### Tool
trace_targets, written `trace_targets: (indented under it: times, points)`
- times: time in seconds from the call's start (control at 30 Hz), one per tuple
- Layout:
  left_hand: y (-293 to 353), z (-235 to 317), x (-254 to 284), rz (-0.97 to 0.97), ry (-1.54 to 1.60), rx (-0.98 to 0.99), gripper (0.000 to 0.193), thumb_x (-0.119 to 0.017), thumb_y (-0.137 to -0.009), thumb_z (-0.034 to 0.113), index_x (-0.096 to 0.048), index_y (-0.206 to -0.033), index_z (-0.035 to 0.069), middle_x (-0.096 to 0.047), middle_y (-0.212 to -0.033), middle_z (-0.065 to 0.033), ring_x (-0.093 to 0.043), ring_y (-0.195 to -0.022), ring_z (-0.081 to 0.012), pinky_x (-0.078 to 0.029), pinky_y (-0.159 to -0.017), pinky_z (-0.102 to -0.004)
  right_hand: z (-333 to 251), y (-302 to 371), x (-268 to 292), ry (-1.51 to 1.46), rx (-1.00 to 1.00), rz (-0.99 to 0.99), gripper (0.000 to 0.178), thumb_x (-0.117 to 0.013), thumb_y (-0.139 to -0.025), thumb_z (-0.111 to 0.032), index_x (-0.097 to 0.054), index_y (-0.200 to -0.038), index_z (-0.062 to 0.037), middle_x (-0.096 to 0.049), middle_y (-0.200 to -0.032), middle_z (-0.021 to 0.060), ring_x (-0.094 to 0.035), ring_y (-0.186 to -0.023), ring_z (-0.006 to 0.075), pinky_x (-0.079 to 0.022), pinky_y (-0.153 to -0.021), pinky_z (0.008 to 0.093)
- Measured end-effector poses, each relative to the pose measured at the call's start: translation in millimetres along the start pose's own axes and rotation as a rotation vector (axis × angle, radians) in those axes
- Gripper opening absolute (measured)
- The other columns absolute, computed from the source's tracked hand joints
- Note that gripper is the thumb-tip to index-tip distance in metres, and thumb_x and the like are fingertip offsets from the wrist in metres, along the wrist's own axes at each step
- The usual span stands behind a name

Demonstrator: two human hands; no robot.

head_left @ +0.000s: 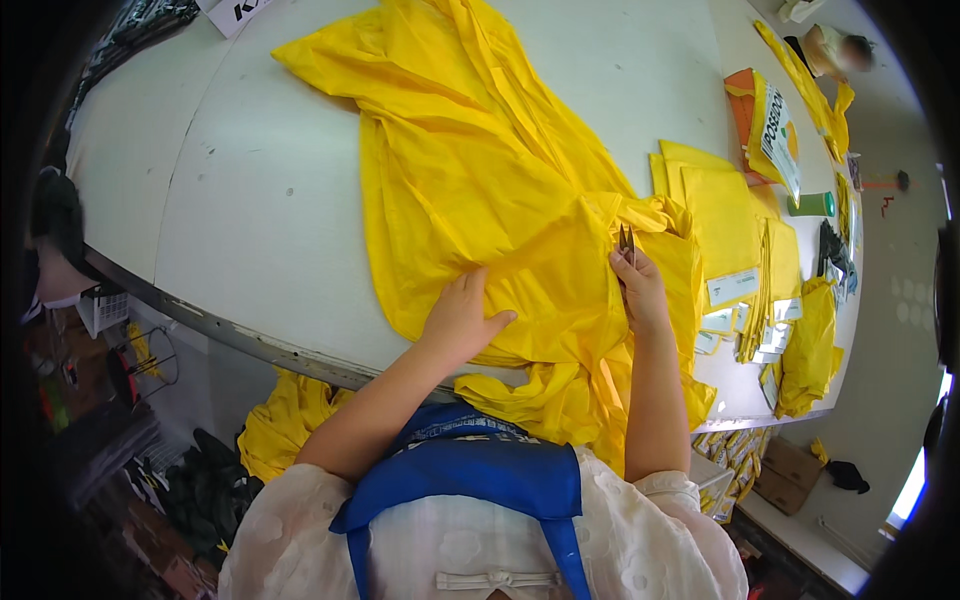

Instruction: The person folds a stack of yellow raincoats on a white table. They unfold one raincoat, use scissors to trim loose threads, and then fold it neatly. The person repeats this process with additional raincoats.

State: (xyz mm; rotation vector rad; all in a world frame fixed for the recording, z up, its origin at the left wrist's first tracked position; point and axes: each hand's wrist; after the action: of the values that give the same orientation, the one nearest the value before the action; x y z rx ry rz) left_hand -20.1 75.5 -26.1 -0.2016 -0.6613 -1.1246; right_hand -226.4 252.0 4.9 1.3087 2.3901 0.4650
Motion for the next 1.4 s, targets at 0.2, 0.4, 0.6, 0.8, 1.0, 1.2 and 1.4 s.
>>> trace_targets:
  times: [0.2,0.4,0.6,0.8,1.0,1.2,1.4]
  points:
    - [-15.9,-1.7,-2.7,-0.073,0.009,-0.126,0.03,-0.073,-0.074,0.022,-0.062,-0.092,0.001,-0.058,-0.086,-0.0143,-0.057,-0.085,-0.0315,-0.046,-0.076,-0.0398,-24.5,18.3,-10.7,0.031,0.058,-0.02,0.013,-0.06,-0.092,-0.013,-0.06,-0.101,-0.003,-0.058,-0.086,-0.0062,-0.05,-0.078,0.0027,-0.041,-0.073,0.0186]
    - [52.3,47.8,28.4,0.159,-0.059,-0.912,0.016,-0.068,-0.073,0.009,-0.066,-0.088,0.005,-0.057,-0.078,-0.006,-0.059,-0.072,-0.0205,-0.048,-0.058,-0.03,-18.5,3.6,7.6,0.06,0.15,0.096,0.013,-0.059,-0.093,-0.013,-0.059,-0.103,-0.0041,-0.054,-0.085,-0.0072,-0.048,-0.077,0.0021,-0.039,-0.072,0.0172]
    - [71.0,46.8,16.8,0.169,-0.018,-1.024,0.019,-0.066,-0.075,0.007,-0.066,-0.094,0.004,-0.064,-0.091,-0.0053,-0.061,-0.075,-0.0173,-0.051,-0.061,-0.0262,-18.2,4.8,9.2,-0.07,0.144,0.074,0.012,-0.056,-0.095,-0.01,-0.058,-0.105,-0.003,-0.054,-0.087,-0.0054,-0.048,-0.077,0.0031,-0.039,-0.071,0.0177]
    - [77.9,44.5,19.2,0.219,-0.026,-1.031,0.017,-0.066,-0.075,0.008,-0.066,-0.092,0.006,-0.065,-0.095,-0.0065,-0.061,-0.077,-0.017,-0.051,-0.061,-0.0256,-17.3,5.9,15.5,0.055,0.152,0.111,0.015,-0.056,-0.095,-0.012,-0.058,-0.105,-0.0016,-0.055,-0.088,-0.0036,-0.05,-0.08,0.0051,-0.04,-0.074,0.019]
    - [81.3,43.0,19.3,0.217,-0.029,-1.018,0.018,-0.065,-0.075,0.008,-0.065,-0.093,0.006,-0.065,-0.096,-0.0068,-0.062,-0.078,-0.0181,-0.051,-0.062,-0.0265,-47.5,24.3,-6.8,0.49,0.15,0.255,0.018,-0.06,-0.092,-0.018,-0.059,-0.101,-0.0024,-0.052,-0.081,-0.0056,-0.044,-0.07,0.0029,-0.035,-0.063,0.0169]
    - [86.9,23.8,18.3,-0.274,0.071,-0.68,0.018,-0.062,-0.079,0.007,-0.064,-0.096,0.003,-0.066,-0.099,-0.0117,-0.063,-0.083,-0.0274,-0.052,-0.072,-0.0344,-32.8,31.5,-7.4,0.305,-0.008,0.098,0.019,-0.071,-0.082,-0.018,-0.059,-0.092,-0.0075,-0.046,-0.069,-0.0083,-0.036,-0.055,0.0013,-0.029,-0.05,0.0187]
    - [42.6,45.5,74.4,0.325,0.269,-0.428,0.027,-0.052,-0.091,0.01,-0.059,-0.116,0.003,-0.06,-0.116,-0.0168,-0.057,-0.105,-0.0323,-0.044,-0.092,-0.0392,3.5,105.7,-75.2,0.544,-0.128,-0.568,0.022,-0.066,-0.086,-0.015,-0.063,-0.104,-0.0031,-0.063,-0.081,0.0009,-0.056,-0.074,0.0096,-0.047,-0.068,0.0255]
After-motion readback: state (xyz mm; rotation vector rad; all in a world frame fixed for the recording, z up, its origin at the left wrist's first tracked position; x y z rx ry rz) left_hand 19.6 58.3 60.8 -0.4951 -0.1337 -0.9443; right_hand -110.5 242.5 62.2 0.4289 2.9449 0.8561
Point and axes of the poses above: each hand's wrist, its own y-axis away from the middle knuckle, its own x-axis out of the back of the hand, z = x × y
